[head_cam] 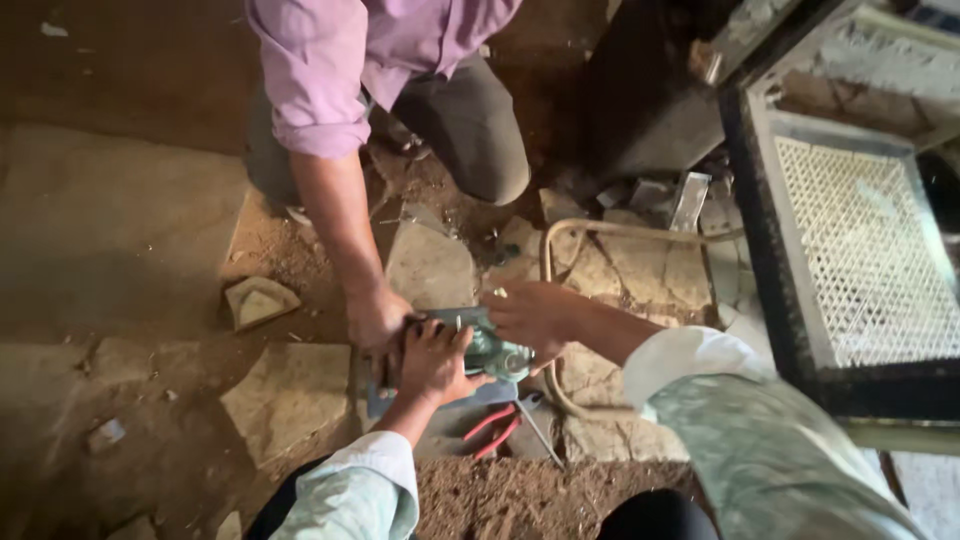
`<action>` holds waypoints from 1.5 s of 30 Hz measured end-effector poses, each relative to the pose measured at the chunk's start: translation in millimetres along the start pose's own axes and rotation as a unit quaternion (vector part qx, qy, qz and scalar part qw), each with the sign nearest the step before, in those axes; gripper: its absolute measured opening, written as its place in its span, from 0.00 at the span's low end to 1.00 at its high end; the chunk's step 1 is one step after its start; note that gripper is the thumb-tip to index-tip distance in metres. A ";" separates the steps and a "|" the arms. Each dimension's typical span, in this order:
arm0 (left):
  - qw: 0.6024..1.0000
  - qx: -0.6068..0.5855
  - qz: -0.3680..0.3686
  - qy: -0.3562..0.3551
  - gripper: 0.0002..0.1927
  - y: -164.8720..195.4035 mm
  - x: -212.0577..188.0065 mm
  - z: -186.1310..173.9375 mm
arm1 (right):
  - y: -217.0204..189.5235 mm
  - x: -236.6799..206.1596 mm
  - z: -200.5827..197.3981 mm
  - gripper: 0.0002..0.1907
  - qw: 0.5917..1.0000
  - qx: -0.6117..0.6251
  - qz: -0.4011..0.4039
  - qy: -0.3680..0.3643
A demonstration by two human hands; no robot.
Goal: The person sits on the floor helping assemble a green water pump with another worker. They hold the pump steady, use a screwdriver on its fasteners, and thread a metal elbow pipe fitting into the pump outlet, tightening it by hand and with the screwdriver.
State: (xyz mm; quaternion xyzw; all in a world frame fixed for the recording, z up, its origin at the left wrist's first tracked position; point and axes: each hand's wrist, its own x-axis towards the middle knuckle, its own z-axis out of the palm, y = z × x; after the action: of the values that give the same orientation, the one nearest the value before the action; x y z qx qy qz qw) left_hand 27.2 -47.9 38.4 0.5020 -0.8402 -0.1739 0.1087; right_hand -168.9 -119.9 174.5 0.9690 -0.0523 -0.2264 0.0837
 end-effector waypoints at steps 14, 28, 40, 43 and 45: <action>0.998 0.013 0.016 0.062 0.48 -8.2 -5.0 34.4 | -7.1 9.1 53.4 0.44 0.969 0.036 0.091 -0.227; 0.993 -0.022 0.016 0.114 0.49 -8.6 -5.7 25.1 | -26.3 -31.0 70.7 0.38 0.985 0.040 0.164 0.014; 0.993 -0.035 0.035 0.105 0.45 -14.2 -4.0 41.6 | -30.4 -42.7 125.6 0.21 0.961 0.032 0.187 0.202; 0.991 -0.033 0.048 0.120 0.45 -15.0 -7.2 49.0 | -52.1 -46.7 130.8 0.25 0.946 0.048 0.277 0.160; 0.994 -0.018 0.028 0.106 0.46 -14.0 -10.0 47.1 | -78.4 -46.4 120.7 0.41 0.913 0.071 0.335 0.223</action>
State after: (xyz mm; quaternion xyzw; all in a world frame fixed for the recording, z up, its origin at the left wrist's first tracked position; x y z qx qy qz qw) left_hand 26.4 -36.5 -10.4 0.4918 -0.8346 -0.1316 0.2106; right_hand -259.3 -53.3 73.3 0.9232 -0.3701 0.0413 0.0948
